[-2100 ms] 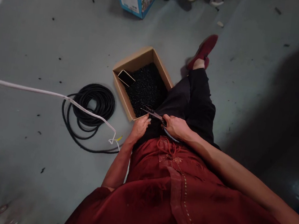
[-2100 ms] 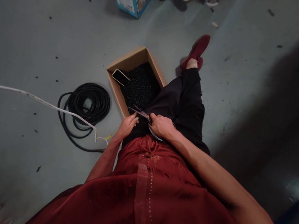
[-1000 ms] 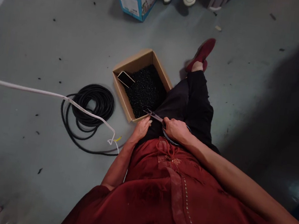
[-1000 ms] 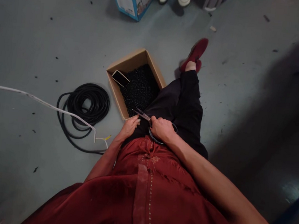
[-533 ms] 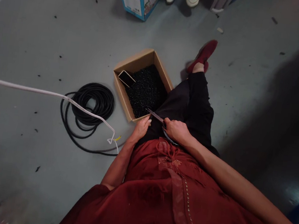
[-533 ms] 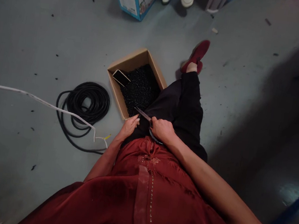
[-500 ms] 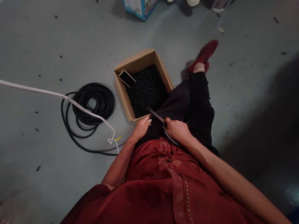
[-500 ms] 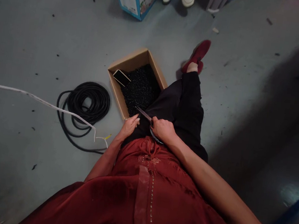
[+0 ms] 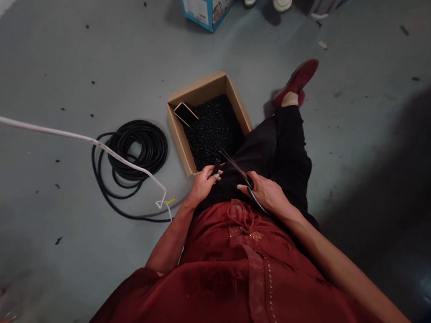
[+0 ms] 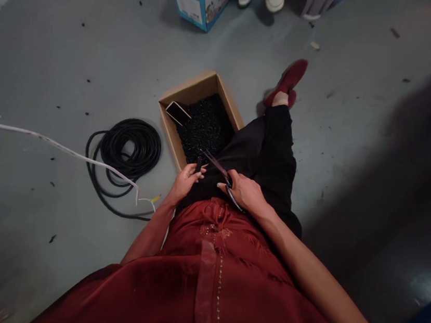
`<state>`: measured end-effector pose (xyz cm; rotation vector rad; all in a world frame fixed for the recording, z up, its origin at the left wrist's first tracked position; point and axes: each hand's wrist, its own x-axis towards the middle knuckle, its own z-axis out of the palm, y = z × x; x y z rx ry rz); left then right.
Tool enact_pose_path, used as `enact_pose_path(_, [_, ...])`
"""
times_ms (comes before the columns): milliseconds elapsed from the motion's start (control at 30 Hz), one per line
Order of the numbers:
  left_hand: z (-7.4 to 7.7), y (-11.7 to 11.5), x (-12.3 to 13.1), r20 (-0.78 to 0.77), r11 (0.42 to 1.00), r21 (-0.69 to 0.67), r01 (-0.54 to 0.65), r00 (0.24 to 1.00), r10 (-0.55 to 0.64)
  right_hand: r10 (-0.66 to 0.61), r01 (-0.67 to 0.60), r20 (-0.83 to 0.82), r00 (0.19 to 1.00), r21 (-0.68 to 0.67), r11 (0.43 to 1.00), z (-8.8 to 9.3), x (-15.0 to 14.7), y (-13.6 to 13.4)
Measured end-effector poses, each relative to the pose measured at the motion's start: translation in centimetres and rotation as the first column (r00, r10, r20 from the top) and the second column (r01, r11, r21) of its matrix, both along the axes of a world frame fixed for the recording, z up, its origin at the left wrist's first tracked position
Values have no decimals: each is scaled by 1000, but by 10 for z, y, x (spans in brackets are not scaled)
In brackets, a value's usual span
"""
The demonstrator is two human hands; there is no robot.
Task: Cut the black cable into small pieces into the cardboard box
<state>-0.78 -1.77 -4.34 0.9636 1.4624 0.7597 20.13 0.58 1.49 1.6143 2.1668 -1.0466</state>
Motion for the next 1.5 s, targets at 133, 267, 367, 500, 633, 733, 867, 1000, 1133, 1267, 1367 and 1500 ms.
enact_pose_path(133, [9,2,3,-14,999,-7,-50,999,50,13,-11,-94,995,24,1000,5,2,-2])
enact_pose_path(267, [14,2,5,-35,997,14,-70,997,70,30,-28,-112,993,25,999,8,1,-3])
enact_pose_path(367, [16,1,6,-42,997,32,-69,997,71,35,-32,-115,993,31,999,11,-1,-3])
enact_pose_path(500, [21,0,6,-78,999,25,-45,996,47,60,-57,-101,993,32,998,13,-3,0])
enact_pose_path(633, [25,0,7,-95,1000,27,-14,995,16,82,-79,-88,993,43,996,14,-4,2])
enact_pose_path(733, [26,0,7,-105,999,37,-3,994,7,85,-81,-81,993,54,995,15,-4,2])
enact_pose_path(867, [26,1,6,-121,999,53,1,993,6,97,-93,-69,993,59,994,16,-5,3])
enact_pose_path(1000, [25,1,5,-148,998,63,20,989,-11,107,-103,-51,993,62,993,14,-5,4])
enact_pose_path(1133, [23,0,4,-167,997,68,32,986,-20,118,-116,-37,992,38,992,14,-6,4])
enact_pose_path(1267, [19,-1,2,-177,997,75,33,984,-19,127,-127,-20,992,-18,992,18,-7,6])
enact_pose_path(1367, [16,-1,1,-222,992,107,65,974,-40,123,-124,-20,992,-29,992,20,-7,7])
enact_pose_path(1500, [14,-1,-1,-354,973,172,153,932,-84,124,-124,-20,992,-21,992,19,-8,8])
